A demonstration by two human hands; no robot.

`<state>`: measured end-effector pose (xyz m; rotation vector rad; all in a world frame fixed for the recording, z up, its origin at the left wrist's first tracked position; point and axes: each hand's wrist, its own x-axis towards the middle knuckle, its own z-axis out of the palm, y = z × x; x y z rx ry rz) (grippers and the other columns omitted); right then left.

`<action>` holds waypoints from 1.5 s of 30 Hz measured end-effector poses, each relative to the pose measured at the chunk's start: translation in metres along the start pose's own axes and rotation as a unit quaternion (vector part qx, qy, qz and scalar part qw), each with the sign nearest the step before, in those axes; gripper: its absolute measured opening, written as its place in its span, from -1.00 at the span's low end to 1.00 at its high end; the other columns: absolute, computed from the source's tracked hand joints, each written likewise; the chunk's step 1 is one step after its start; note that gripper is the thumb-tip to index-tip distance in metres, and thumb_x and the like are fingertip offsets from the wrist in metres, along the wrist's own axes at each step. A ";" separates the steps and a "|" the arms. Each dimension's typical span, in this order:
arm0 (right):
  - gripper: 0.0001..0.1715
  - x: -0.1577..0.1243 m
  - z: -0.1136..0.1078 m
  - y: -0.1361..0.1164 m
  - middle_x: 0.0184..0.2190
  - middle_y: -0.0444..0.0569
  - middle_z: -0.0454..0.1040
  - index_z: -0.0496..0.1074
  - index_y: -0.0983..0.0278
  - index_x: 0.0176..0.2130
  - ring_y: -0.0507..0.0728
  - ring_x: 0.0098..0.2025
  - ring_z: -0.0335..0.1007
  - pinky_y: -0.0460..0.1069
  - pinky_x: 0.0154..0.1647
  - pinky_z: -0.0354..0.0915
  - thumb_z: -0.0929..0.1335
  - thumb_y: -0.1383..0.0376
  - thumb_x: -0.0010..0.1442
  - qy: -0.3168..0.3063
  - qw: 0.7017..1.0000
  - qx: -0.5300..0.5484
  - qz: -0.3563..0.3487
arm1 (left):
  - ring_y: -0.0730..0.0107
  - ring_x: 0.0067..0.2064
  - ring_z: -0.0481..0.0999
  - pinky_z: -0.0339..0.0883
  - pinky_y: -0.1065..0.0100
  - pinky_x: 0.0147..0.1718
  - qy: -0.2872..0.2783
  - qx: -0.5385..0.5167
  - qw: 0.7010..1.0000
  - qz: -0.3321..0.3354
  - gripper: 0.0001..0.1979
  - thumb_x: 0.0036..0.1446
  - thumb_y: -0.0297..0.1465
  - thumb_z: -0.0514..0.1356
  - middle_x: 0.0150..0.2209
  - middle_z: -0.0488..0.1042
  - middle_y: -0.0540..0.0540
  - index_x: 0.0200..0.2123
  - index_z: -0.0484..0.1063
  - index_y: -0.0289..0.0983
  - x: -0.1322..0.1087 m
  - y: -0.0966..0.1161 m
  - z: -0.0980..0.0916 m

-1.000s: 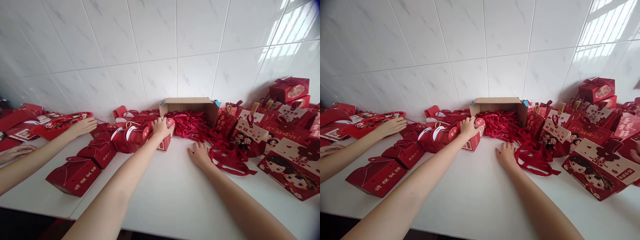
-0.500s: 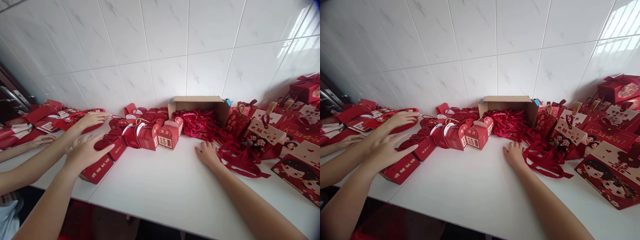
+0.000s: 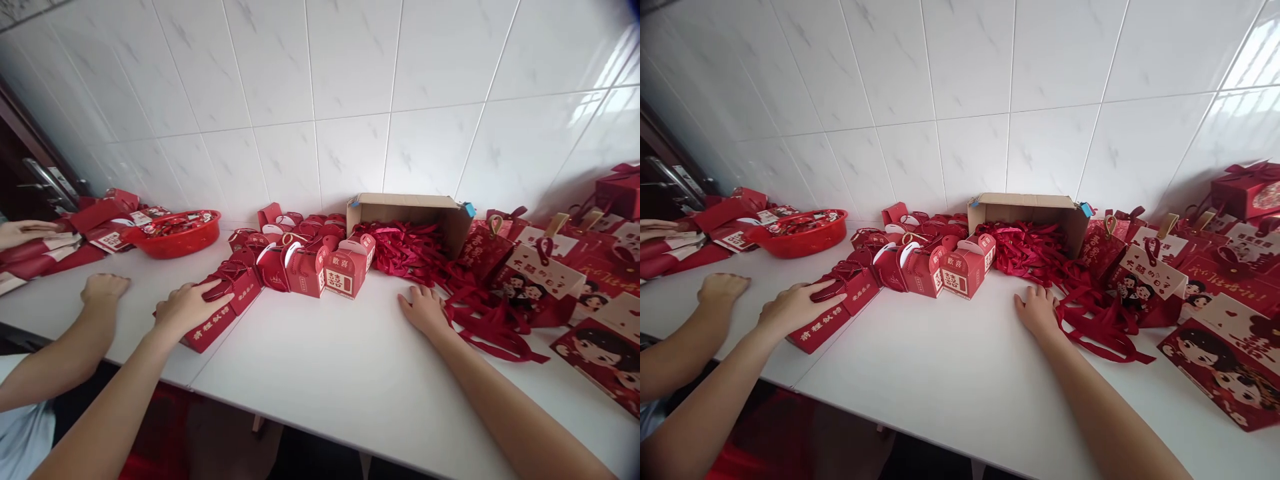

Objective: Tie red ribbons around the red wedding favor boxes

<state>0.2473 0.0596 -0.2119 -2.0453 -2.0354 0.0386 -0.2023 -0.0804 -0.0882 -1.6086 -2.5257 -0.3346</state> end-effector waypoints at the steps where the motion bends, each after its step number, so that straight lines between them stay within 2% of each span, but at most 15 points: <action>1: -0.46 0.000 0.000 0.000 0.13 0.29 0.28 0.34 0.44 0.08 0.43 0.16 0.15 0.22 0.10 0.07 0.17 0.12 0.30 0.000 1.000 0.000 0.000 | -0.39 0.02 0.36 0.22 -0.28 -0.11 -0.008 0.002 1.000 -0.002 -0.20 0.02 0.22 -0.02 0.07 0.37 -0.38 0.14 0.37 -0.19 -0.001 -0.003 -0.001; 3: -0.46 0.000 0.001 0.000 0.13 0.30 0.28 0.34 0.43 0.08 0.44 0.15 0.15 0.22 0.09 0.08 0.17 0.12 0.30 0.001 1.000 0.002 -0.001 | -0.24 0.06 0.37 0.23 -0.15 -0.03 -0.027 0.000 1.000 0.012 -0.29 0.04 0.15 0.04 0.15 0.33 -0.30 0.14 0.37 -0.13 -0.005 -0.010 -0.003; 5: -0.46 0.001 0.001 0.000 0.13 0.30 0.28 0.34 0.43 0.08 0.44 0.15 0.15 0.23 0.09 0.08 0.17 0.12 0.30 0.002 1.000 0.004 -0.002 | -0.09 0.12 0.34 0.22 -0.02 0.07 -0.042 -0.012 0.997 0.055 -0.36 0.06 0.07 0.10 0.21 0.28 -0.22 0.14 0.37 -0.11 -0.008 -0.017 -0.005; 7: -0.46 0.001 0.002 0.001 0.13 0.30 0.28 0.34 0.43 0.08 0.43 0.15 0.14 0.23 0.09 0.07 0.17 0.12 0.30 0.003 1.000 0.006 -0.003 | 0.04 0.17 0.32 0.18 0.14 0.14 -0.064 -0.030 0.991 0.115 -0.40 0.04 0.03 0.16 0.25 0.25 -0.14 0.10 0.41 -0.11 -0.010 -0.021 -0.006; 9: -0.46 0.002 0.003 0.001 0.11 0.30 0.29 0.34 0.43 0.07 0.43 0.15 0.14 0.23 0.09 0.07 0.17 0.12 0.30 0.002 1.000 0.007 -0.003 | 0.07 0.21 0.29 0.17 0.21 0.16 -0.102 -0.053 0.974 0.193 -0.44 0.01 0.01 0.19 0.29 0.20 -0.07 0.06 0.45 -0.09 -0.008 -0.021 -0.009; 11: -0.47 0.002 0.004 0.002 0.10 0.30 0.29 0.34 0.43 0.07 0.43 0.14 0.14 0.23 0.09 0.06 0.18 0.12 0.30 0.002 1.000 0.007 -0.003 | 0.03 0.25 0.24 0.09 0.12 0.20 -0.145 -0.049 0.952 0.264 -0.47 0.03 0.00 0.19 0.32 0.14 -0.04 0.06 0.45 -0.03 -0.002 -0.015 -0.014; 14: -0.47 0.003 0.004 0.002 0.11 0.28 0.29 0.34 0.43 0.07 0.42 0.14 0.14 0.22 0.09 0.06 0.18 0.12 0.30 0.000 1.000 0.006 -0.003 | -0.06 0.33 0.05 -0.17 -0.17 0.23 -0.191 0.007 0.928 0.321 -0.48 0.08 -0.05 0.18 0.35 0.04 -0.03 0.14 0.33 0.09 0.010 0.005 -0.022; 17: -0.47 0.003 0.004 0.002 0.11 0.29 0.28 0.33 0.42 0.08 0.42 0.15 0.13 0.22 0.08 0.07 0.18 0.12 0.30 -0.002 1.000 0.005 -0.002 | -0.18 0.36 -0.06 -0.11 -0.26 0.18 -0.217 0.030 0.910 0.352 -0.52 0.06 -0.12 0.21 0.35 0.03 -0.03 0.10 0.37 0.14 0.024 0.026 -0.025; 19: -0.47 0.003 0.004 0.001 0.11 0.29 0.28 0.33 0.42 0.08 0.42 0.16 0.13 0.22 0.08 0.07 0.17 0.12 0.30 -0.003 1.000 0.005 -0.003 | -0.20 0.36 -0.08 -0.04 -0.25 0.17 -0.200 0.024 0.910 0.362 -0.61 0.09 -0.17 0.19 0.35 0.04 -0.02 0.03 0.44 0.12 0.031 0.036 -0.020; 22: -0.47 0.003 0.003 0.001 0.13 0.29 0.27 0.33 0.42 0.07 0.42 0.16 0.12 0.22 0.10 0.05 0.17 0.12 0.30 -0.003 1.000 0.008 -0.002 | -0.13 0.37 -0.08 0.05 -0.17 0.18 -0.147 0.012 0.916 0.373 -0.61 0.18 -0.22 0.10 0.36 0.00 -0.01 0.08 0.40 0.09 0.037 0.041 -0.004; 26: -0.48 0.004 0.004 0.001 0.13 0.28 0.26 0.34 0.41 0.07 0.42 0.15 0.12 0.23 0.11 0.03 0.18 0.12 0.29 -0.002 1.000 0.015 -0.002 | -0.11 0.31 0.08 0.14 -0.09 0.17 -0.065 -0.003 0.927 0.369 -0.47 0.16 -0.10 0.10 0.33 0.11 -0.12 0.19 0.30 -0.04 0.038 0.041 0.021; 31: -0.48 0.006 0.005 0.001 0.15 0.28 0.24 0.34 0.40 0.07 0.43 0.17 0.09 0.23 0.11 0.03 0.18 0.11 0.29 0.003 1.000 0.025 0.002 | -0.09 0.24 0.19 0.21 -0.02 0.14 0.023 -0.006 0.931 0.364 -0.42 0.05 0.03 0.16 0.23 0.28 -0.17 0.07 0.45 -0.12 0.032 0.045 0.035; 38: -0.53 0.003 0.000 -0.002 0.13 0.28 0.27 0.36 0.40 0.04 0.38 0.16 0.13 0.21 0.12 0.04 0.20 0.15 0.29 0.018 0.999 0.049 -0.002 | -0.06 0.20 0.27 0.23 0.04 0.14 0.075 0.013 0.923 0.376 -0.45 0.10 -0.01 0.12 0.15 0.35 -0.26 0.00 0.46 -0.26 0.018 0.053 0.044; 42: -0.57 0.002 -0.001 -0.002 0.11 0.19 0.31 0.34 0.36 0.06 0.27 0.13 0.21 0.13 0.12 0.08 0.19 0.21 0.29 0.019 0.997 0.069 -0.028 | -0.08 0.20 0.28 0.27 0.02 0.11 0.080 0.025 0.924 0.373 -0.40 0.10 0.01 0.10 0.15 0.35 -0.28 0.05 0.42 -0.29 0.018 0.056 0.047; 45: -0.59 0.003 0.000 -0.001 0.08 0.18 0.33 0.37 0.37 0.03 0.27 0.13 0.22 0.13 0.11 0.09 0.19 0.23 0.30 0.015 0.996 0.077 -0.035 | -0.08 0.19 0.30 0.30 0.04 0.09 0.077 0.024 0.923 0.376 -0.41 0.10 0.02 0.10 0.15 0.36 -0.27 0.03 0.43 -0.28 0.020 0.059 0.047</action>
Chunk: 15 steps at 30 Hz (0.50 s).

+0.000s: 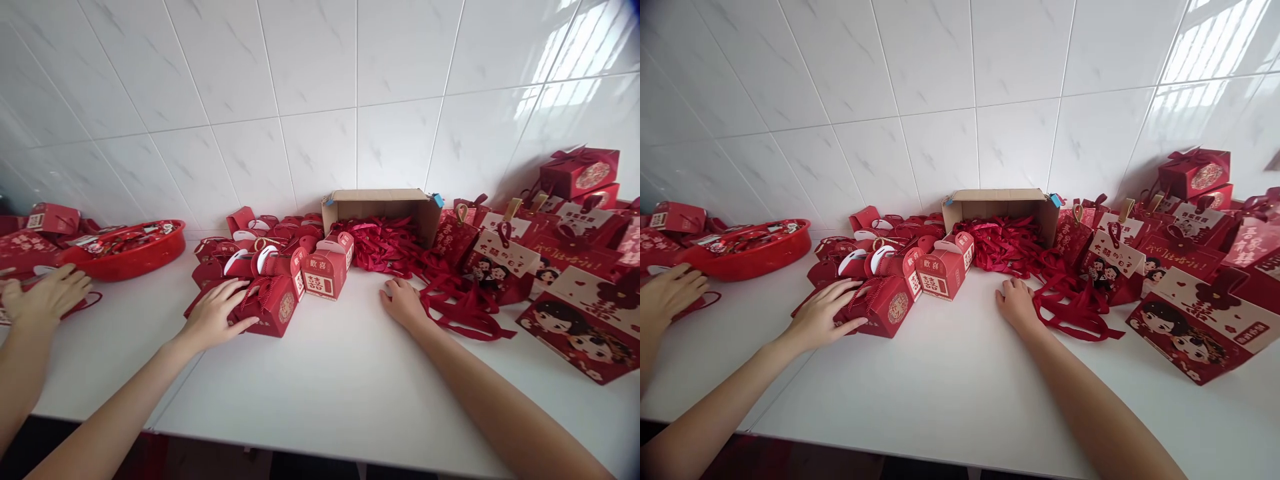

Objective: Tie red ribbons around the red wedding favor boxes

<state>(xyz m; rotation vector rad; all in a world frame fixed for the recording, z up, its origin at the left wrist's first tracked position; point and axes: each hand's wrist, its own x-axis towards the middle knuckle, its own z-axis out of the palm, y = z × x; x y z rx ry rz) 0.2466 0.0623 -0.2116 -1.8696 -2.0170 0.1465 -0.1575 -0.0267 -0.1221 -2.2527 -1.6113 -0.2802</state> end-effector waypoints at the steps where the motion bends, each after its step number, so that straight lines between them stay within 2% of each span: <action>1: -0.59 0.000 0.000 0.000 0.08 0.18 0.34 0.37 0.37 0.03 0.28 0.13 0.22 0.13 0.11 0.09 0.19 0.23 0.30 -0.001 1.000 0.002 0.000 | -0.07 0.19 0.30 0.30 0.04 0.09 0.000 -0.001 1.000 0.001 -0.42 0.10 0.02 0.09 0.14 0.36 -0.27 0.02 0.44 -0.27 0.001 0.000 0.000; 10: -0.60 0.001 0.002 0.001 0.07 0.19 0.34 0.38 0.39 0.02 0.30 0.13 0.22 0.16 0.10 0.09 0.20 0.25 0.29 0.002 1.000 0.018 -0.006 | -0.08 0.23 0.27 0.34 0.07 0.09 -0.009 -0.019 1.000 0.010 -0.41 0.10 0.03 0.10 0.15 0.37 -0.25 0.01 0.46 -0.29 -0.010 -0.007 -0.001; 15: -0.63 0.002 0.004 0.003 0.05 0.21 0.35 0.39 0.38 0.00 0.33 0.12 0.23 0.19 0.10 0.09 0.22 0.26 0.27 0.010 0.999 0.041 -0.008 | -0.12 0.20 0.31 0.38 0.06 0.04 -0.005 -0.019 1.000 -0.016 -0.39 0.10 0.05 0.09 0.15 0.36 -0.29 -0.04 0.48 -0.32 -0.012 -0.009 -0.001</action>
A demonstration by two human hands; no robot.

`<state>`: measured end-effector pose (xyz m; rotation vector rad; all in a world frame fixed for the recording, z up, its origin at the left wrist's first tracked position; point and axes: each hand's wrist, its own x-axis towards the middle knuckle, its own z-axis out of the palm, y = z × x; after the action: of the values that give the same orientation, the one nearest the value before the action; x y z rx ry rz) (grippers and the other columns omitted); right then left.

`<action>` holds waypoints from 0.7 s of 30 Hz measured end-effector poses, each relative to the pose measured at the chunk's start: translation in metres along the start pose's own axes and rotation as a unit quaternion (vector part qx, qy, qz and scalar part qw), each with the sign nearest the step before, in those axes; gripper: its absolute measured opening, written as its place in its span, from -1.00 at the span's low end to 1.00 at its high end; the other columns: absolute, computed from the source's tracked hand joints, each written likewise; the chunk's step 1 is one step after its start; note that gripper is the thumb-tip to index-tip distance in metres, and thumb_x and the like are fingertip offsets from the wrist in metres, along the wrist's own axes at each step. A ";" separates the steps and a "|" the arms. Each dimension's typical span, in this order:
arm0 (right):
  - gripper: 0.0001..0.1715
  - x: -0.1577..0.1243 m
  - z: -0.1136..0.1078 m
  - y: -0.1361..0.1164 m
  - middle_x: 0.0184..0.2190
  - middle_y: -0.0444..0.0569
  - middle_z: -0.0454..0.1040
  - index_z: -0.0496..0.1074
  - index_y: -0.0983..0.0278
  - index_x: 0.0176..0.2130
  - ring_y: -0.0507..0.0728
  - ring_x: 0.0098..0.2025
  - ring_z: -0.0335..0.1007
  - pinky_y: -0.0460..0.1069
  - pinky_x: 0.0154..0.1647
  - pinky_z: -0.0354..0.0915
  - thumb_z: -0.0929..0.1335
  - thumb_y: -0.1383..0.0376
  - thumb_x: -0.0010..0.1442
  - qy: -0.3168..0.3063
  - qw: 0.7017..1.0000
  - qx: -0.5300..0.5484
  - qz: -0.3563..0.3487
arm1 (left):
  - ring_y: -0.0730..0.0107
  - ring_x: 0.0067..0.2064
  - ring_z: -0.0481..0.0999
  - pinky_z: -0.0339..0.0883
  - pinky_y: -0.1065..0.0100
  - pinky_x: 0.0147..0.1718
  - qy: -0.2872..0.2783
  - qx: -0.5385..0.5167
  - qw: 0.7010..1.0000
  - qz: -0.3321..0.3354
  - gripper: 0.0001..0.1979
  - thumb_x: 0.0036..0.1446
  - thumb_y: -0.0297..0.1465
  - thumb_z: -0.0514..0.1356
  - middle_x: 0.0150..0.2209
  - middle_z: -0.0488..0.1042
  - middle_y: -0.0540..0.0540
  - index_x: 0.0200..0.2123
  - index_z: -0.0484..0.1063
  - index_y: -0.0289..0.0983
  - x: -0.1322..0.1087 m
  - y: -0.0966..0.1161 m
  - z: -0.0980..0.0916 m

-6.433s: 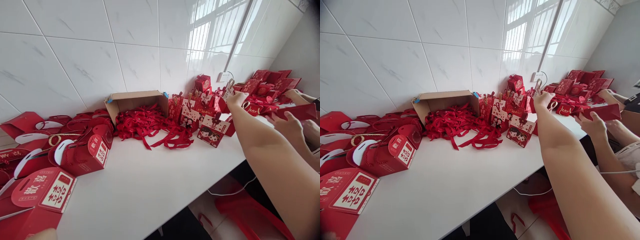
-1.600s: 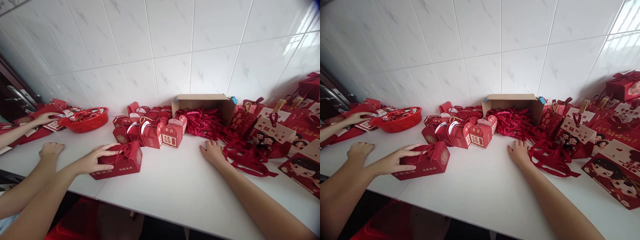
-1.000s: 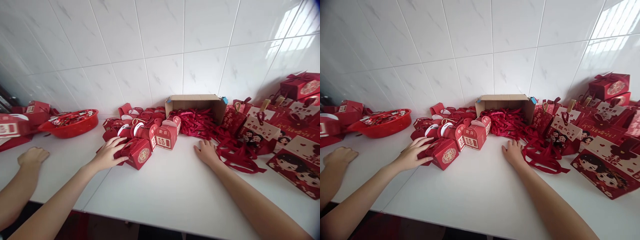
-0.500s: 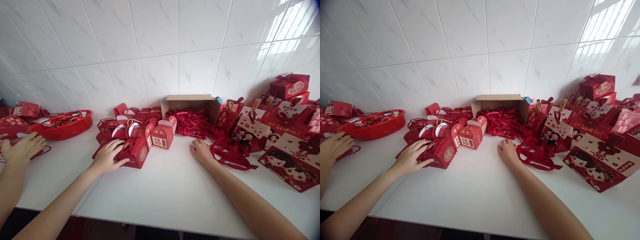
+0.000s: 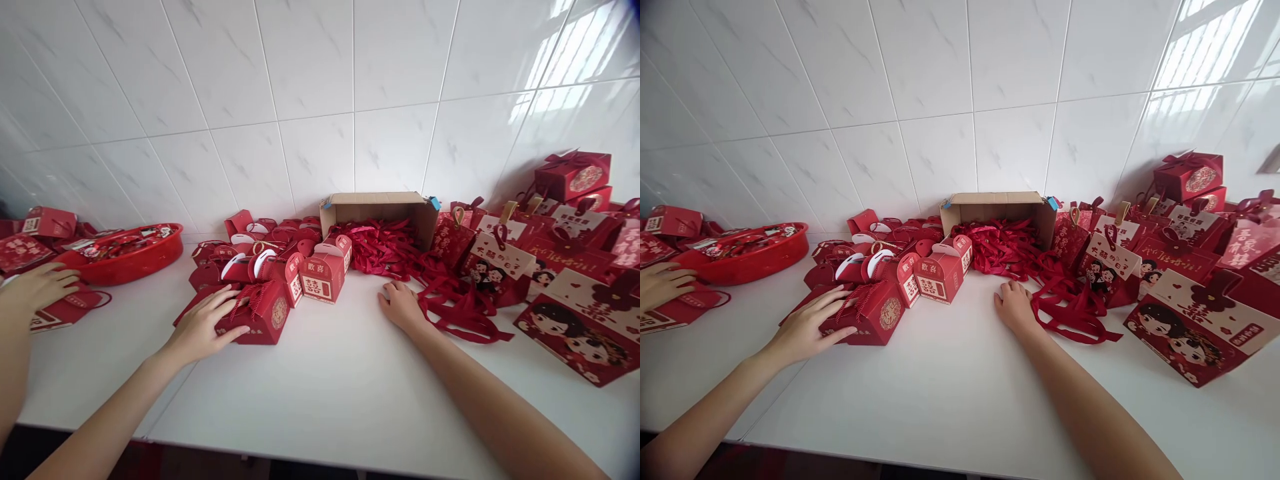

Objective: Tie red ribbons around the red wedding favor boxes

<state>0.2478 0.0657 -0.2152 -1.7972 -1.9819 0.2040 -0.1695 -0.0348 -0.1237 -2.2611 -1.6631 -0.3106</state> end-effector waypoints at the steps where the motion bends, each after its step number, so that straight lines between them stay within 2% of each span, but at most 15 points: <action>1: -0.63 0.000 0.000 0.000 0.05 0.22 0.35 0.40 0.38 -0.01 0.34 0.12 0.23 0.20 0.10 0.09 0.22 0.27 0.27 0.002 1.000 0.007 0.000 | -0.13 0.20 0.32 0.39 0.05 0.02 0.000 0.001 1.000 -0.008 -0.39 0.10 0.05 0.08 0.15 0.36 -0.29 -0.03 0.48 -0.31 0.002 0.001 0.000; 5: -0.67 0.000 0.002 0.001 0.02 0.27 0.36 0.42 0.40 -0.06 0.37 0.11 0.25 0.25 0.11 0.09 0.24 0.31 0.24 0.019 0.999 0.048 -0.002 | -0.14 0.21 0.30 0.36 0.03 0.04 -0.011 -0.008 1.000 -0.022 -0.39 0.08 0.04 0.09 0.14 0.37 -0.30 0.00 0.46 -0.30 0.011 0.003 -0.001; 8: -0.69 0.000 0.001 0.001 -0.02 0.30 0.38 0.43 0.42 -0.10 0.37 0.08 0.28 0.27 0.10 0.13 0.27 0.35 0.17 0.044 0.994 0.100 -0.004 | -0.13 0.21 0.28 0.26 0.02 0.13 -0.025 -0.020 0.999 -0.013 -0.40 0.04 0.02 0.14 0.16 0.35 -0.29 0.01 0.45 -0.27 0.011 0.004 -0.008; 10: -0.67 0.002 -0.001 0.000 -0.03 0.25 0.40 0.42 0.39 -0.10 0.31 0.02 0.34 0.22 0.07 0.22 0.32 0.38 0.09 0.063 0.986 0.151 -0.018 | -0.10 0.22 0.28 0.22 0.03 0.15 -0.044 -0.037 0.998 -0.014 -0.39 0.01 0.01 0.17 0.25 0.24 -0.23 0.06 0.41 -0.20 0.011 0.006 -0.019; 12: -0.61 0.005 -0.006 -0.003 -0.04 0.16 0.42 0.41 0.33 -0.10 0.23 -0.03 0.40 0.13 0.01 0.33 0.36 0.40 0.00 0.087 0.973 0.209 -0.041 | -0.06 0.25 0.24 0.22 0.05 0.15 -0.048 -0.064 0.996 -0.026 -0.39 0.02 -0.01 0.18 0.35 0.03 -0.13 0.13 0.31 -0.10 0.014 0.012 -0.037; 14: -0.57 0.012 -0.014 -0.007 -0.06 0.08 0.45 0.39 0.29 -0.09 0.17 -0.07 0.44 0.09 -0.03 0.38 0.36 0.41 -0.03 0.124 0.954 0.265 -0.062 | -0.03 0.30 0.14 0.18 0.07 0.18 -0.004 -0.087 0.996 -0.032 -0.37 0.06 -0.04 0.15 0.38 -0.11 -0.06 0.20 0.21 -0.04 0.023 0.026 -0.060; 17: -0.66 0.028 -0.041 -0.018 -0.10 0.07 0.47 0.34 0.29 -0.10 0.14 -0.04 0.45 0.09 0.03 0.39 0.30 0.38 0.07 0.208 0.916 0.333 -0.080 | 0.10 0.31 0.11 0.09 0.17 0.24 0.123 -0.109 0.985 -0.044 -0.41 0.11 -0.09 0.13 0.33 0.03 -0.07 0.20 0.18 -0.06 0.047 0.060 -0.093; 18: -0.70 0.033 -0.054 -0.022 -0.09 0.08 0.46 0.32 0.29 -0.10 0.13 -0.02 0.44 0.10 0.06 0.38 0.27 0.36 0.12 0.237 0.902 0.351 -0.085 | 0.17 0.27 0.20 0.10 0.22 0.23 0.161 -0.123 0.978 -0.051 -0.48 0.14 -0.11 0.12 0.28 0.14 -0.05 0.17 0.22 -0.07 0.058 0.073 -0.101; 19: -0.73 0.037 -0.070 -0.027 -0.07 0.09 0.45 0.30 0.29 -0.09 0.12 0.01 0.42 0.10 0.10 0.36 0.25 0.34 0.17 0.267 0.887 0.365 -0.090 | 0.23 0.21 0.30 0.16 0.24 0.19 0.177 -0.138 0.972 -0.067 -0.55 0.18 -0.11 0.08 0.19 0.29 -0.02 0.12 0.26 -0.05 0.069 0.087 -0.106; 20: -0.73 0.041 -0.086 -0.032 -0.05 0.10 0.43 0.27 0.29 -0.07 0.11 0.04 0.40 0.10 0.13 0.34 0.23 0.31 0.21 0.295 0.872 0.378 -0.095 | 0.24 0.13 0.39 0.26 0.25 0.10 0.147 -0.149 0.974 -0.090 -0.59 0.17 -0.08 0.08 0.11 0.39 0.01 0.07 0.30 -0.02 0.081 0.099 -0.109; 21: -0.73 0.042 -0.104 -0.038 -0.01 0.10 0.40 0.25 0.28 -0.04 0.11 0.07 0.39 0.12 0.15 0.33 0.23 0.30 0.24 0.319 0.859 0.387 -0.099 | 0.21 0.07 0.44 0.32 0.23 0.02 0.088 -0.153 0.979 -0.104 -0.59 0.15 -0.02 0.07 0.07 0.43 0.03 0.03 0.34 0.01 0.093 0.111 -0.110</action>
<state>0.2561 0.0812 -0.0980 -0.9521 -1.3037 0.2494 -0.0348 -0.0245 -0.0027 -2.1851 -1.8645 -0.8438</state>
